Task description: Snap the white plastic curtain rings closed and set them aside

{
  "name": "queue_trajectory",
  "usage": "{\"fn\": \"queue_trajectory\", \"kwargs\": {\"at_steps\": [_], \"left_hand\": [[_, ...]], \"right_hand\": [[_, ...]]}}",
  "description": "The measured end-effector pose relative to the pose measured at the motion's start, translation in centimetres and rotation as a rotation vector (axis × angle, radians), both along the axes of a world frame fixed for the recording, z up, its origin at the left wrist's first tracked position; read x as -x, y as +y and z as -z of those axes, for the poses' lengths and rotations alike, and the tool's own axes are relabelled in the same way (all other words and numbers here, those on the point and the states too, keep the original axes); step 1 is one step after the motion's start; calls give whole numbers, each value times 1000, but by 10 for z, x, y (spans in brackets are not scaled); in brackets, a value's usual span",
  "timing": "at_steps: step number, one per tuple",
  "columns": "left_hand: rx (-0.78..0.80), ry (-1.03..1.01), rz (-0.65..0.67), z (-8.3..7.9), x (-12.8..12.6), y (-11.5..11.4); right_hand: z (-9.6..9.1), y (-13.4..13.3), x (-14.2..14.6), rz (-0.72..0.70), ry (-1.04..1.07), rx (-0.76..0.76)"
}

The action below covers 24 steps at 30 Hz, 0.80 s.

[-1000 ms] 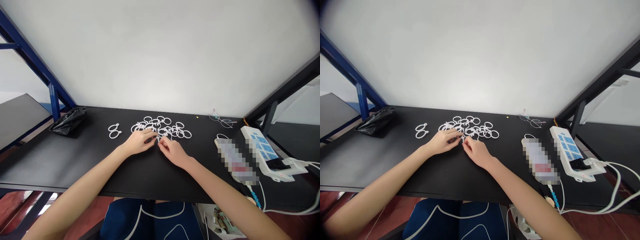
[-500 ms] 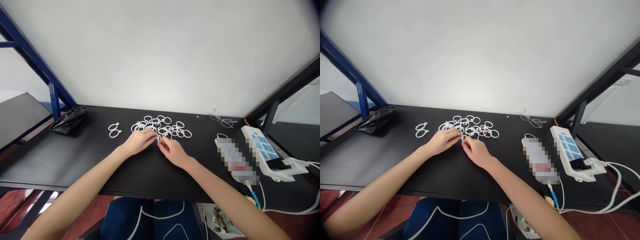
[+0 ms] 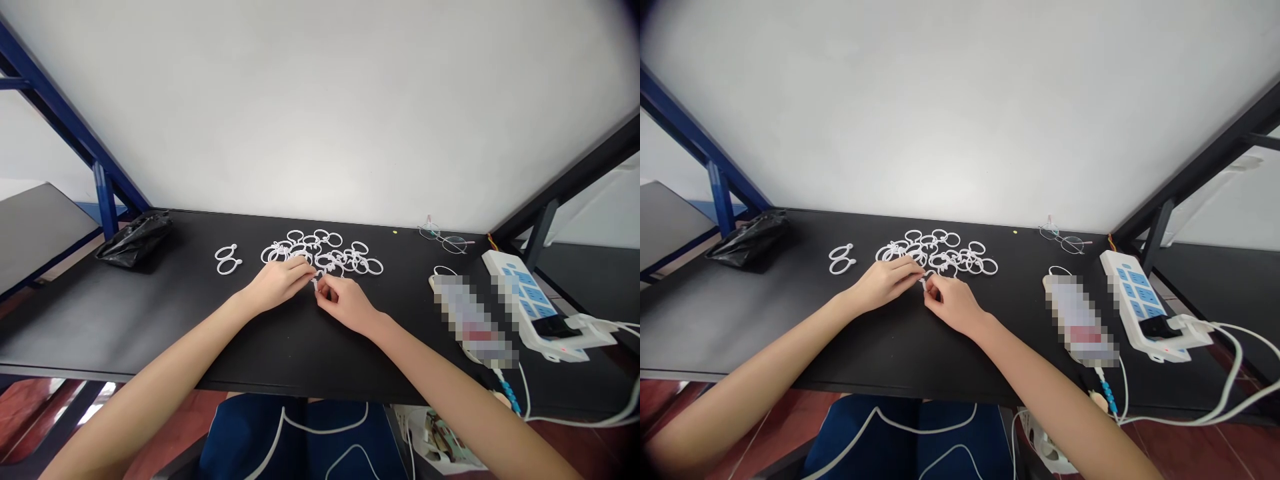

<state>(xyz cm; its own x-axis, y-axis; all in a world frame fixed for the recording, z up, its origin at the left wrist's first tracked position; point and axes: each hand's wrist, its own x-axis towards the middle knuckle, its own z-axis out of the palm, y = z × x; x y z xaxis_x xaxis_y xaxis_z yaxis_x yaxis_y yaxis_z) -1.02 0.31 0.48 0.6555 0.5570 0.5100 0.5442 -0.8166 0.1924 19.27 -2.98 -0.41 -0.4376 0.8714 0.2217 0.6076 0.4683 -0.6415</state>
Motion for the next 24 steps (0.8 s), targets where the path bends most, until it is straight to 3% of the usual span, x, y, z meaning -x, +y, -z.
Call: {"fn": "queue_trajectory", "kwargs": {"at_steps": [10,17,24], "left_hand": [[62,-4,-24,1,1,0],[217,-96,70,0,-3,-4],[178,-111,92,-2,-3,-5]], "right_hand": [[-1,0,0,-4,14,14],[3,0,-1,7,26,-44],[8,2,0,92,220,-22]]}}
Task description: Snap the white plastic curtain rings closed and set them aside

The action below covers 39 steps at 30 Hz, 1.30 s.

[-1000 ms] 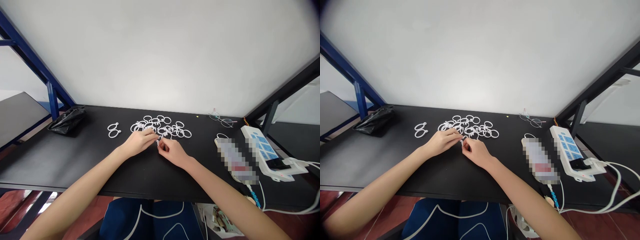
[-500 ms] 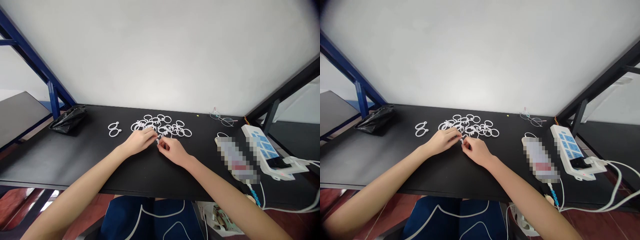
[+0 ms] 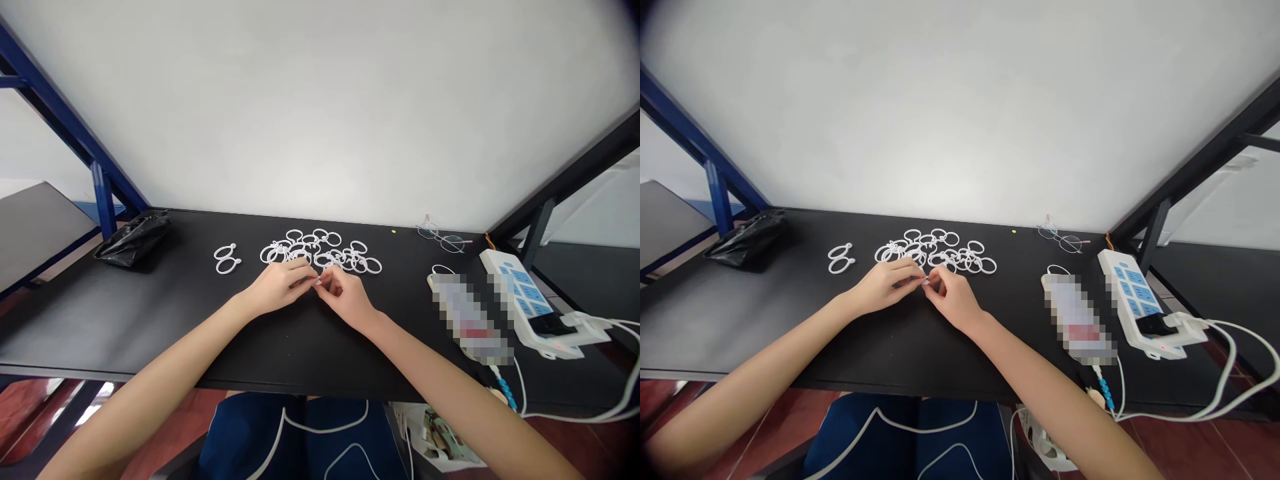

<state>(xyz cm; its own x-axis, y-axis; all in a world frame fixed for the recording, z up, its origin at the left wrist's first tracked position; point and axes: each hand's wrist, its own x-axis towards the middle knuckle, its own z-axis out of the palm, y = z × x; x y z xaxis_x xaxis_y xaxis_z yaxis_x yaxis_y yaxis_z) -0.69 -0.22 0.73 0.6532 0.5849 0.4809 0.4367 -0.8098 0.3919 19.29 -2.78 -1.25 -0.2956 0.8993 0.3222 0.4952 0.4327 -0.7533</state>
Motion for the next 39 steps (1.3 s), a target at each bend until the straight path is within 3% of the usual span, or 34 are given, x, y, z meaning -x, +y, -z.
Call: {"fn": "queue_trajectory", "kwargs": {"at_steps": [11,25,39], "left_hand": [[4,-23,28,2,-3,-3],[116,128,2,-7,-3,-6],[202,250,-85,2,-1,3]], "right_hand": [[-2,-2,-1,-2,26,-20],[-1,-1,-1,-52,-34,14],[-2,-3,0,-88,-13,74]]}}
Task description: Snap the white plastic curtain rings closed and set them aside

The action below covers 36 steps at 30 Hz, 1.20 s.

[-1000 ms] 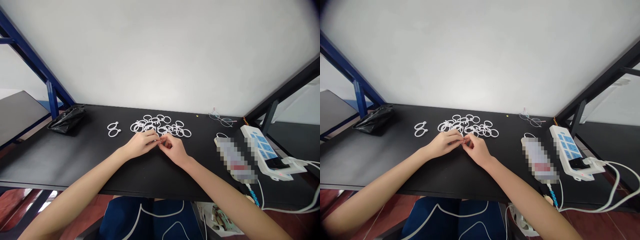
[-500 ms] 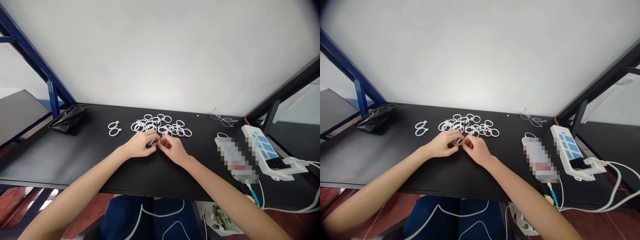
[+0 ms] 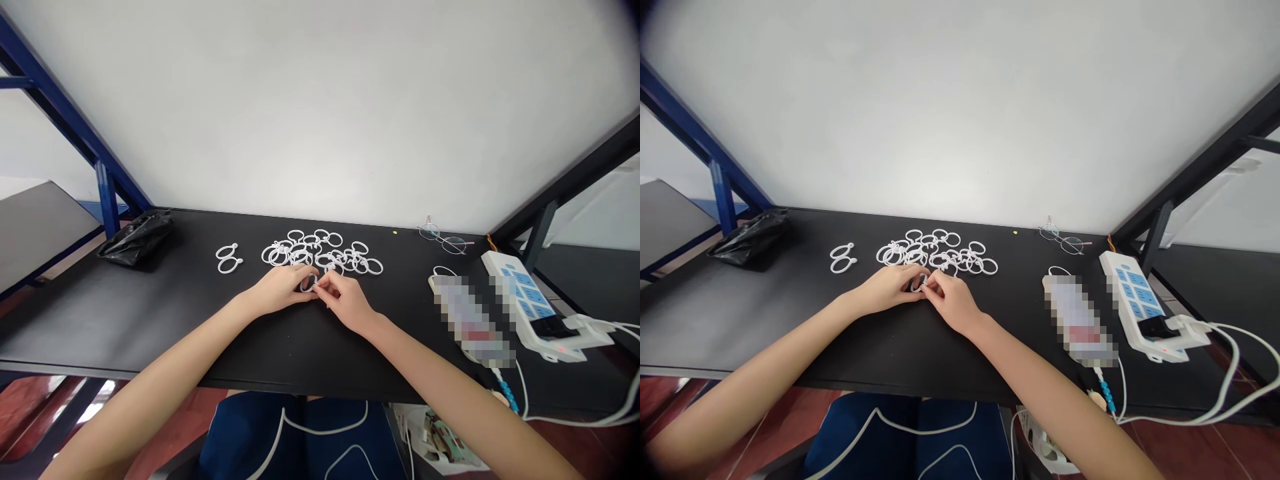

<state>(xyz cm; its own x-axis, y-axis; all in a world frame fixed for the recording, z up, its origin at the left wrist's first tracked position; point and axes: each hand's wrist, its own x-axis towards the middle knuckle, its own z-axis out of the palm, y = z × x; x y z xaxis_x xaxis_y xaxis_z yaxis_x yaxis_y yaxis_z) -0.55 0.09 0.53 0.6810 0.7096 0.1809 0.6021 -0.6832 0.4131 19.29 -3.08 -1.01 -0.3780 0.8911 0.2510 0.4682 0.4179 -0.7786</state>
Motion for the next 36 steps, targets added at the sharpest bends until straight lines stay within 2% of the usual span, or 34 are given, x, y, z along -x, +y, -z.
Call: {"fn": "queue_trajectory", "kwargs": {"at_steps": [4,13,25,36], "left_hand": [[32,9,-13,1,1,1],[58,-61,-10,-4,3,1],[-3,-14,-11,-1,5,2],[-80,54,17,1,6,4]], "right_hand": [[1,0,0,-4,7,-17],[4,2,0,42,62,-172],[9,5,-1,31,109,-226],[8,6,-1,40,66,-240]]}}
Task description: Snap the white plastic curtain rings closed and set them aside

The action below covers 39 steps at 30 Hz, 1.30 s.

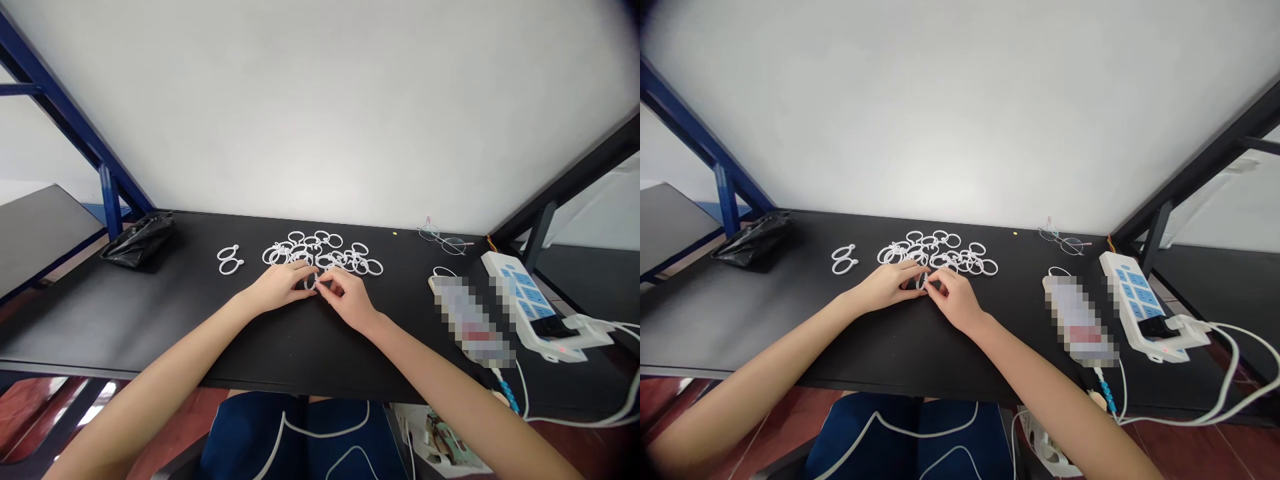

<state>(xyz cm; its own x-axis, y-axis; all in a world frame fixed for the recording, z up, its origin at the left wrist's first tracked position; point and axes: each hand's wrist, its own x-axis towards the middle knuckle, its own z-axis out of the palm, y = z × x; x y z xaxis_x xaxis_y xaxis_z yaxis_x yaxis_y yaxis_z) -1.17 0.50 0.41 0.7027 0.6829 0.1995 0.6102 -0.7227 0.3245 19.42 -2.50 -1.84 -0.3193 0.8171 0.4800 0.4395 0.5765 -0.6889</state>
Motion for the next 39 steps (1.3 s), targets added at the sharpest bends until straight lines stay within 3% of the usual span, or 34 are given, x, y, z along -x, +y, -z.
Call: {"fn": "queue_trajectory", "kwargs": {"at_steps": [39], "left_hand": [[-40,-18,-19,-5,-2,-5]], "right_hand": [[-10,-6,3,34,42,96]]}}
